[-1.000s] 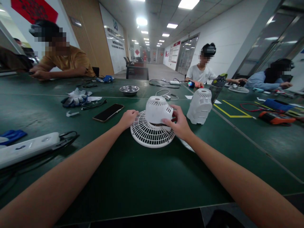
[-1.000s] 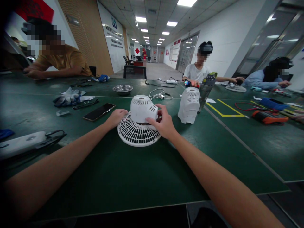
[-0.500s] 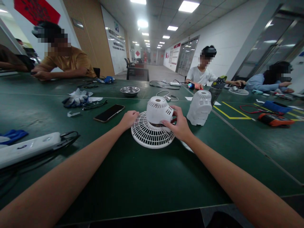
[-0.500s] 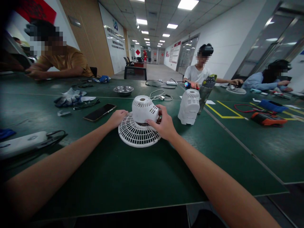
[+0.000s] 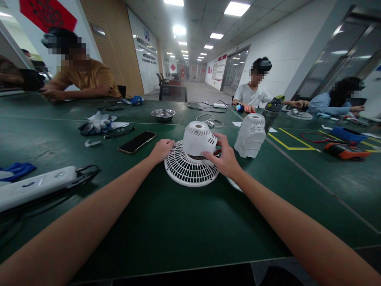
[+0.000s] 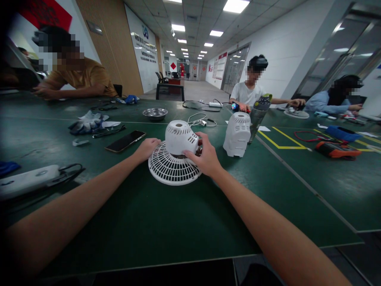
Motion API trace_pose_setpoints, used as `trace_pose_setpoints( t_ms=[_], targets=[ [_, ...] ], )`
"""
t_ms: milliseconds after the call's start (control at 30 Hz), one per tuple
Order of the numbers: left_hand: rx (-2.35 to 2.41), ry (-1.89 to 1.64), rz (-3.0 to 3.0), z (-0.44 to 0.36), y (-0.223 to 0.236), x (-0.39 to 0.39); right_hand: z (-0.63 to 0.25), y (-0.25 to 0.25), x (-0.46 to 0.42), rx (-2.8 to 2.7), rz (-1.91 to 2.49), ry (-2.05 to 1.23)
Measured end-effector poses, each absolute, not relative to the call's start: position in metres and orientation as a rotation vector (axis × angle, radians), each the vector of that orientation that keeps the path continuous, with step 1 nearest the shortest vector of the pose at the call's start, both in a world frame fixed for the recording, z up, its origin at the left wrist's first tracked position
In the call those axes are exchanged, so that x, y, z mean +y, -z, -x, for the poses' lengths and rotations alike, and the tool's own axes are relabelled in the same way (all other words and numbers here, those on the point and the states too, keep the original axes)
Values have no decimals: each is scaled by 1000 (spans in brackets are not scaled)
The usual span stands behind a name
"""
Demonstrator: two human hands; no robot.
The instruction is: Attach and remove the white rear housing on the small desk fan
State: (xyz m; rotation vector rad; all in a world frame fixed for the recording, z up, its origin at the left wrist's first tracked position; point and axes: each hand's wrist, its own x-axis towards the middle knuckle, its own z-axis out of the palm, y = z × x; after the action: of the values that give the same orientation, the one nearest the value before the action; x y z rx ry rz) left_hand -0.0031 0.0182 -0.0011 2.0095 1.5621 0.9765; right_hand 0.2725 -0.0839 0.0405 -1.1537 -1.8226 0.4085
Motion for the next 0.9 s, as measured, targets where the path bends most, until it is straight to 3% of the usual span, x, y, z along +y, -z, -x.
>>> trace_pose_setpoints(
  t_ms=[900],
  targets=[
    [1566,-1060,-2052,1,-8,11,-280,-38,-76,-1843,1060,-496]
  ],
)
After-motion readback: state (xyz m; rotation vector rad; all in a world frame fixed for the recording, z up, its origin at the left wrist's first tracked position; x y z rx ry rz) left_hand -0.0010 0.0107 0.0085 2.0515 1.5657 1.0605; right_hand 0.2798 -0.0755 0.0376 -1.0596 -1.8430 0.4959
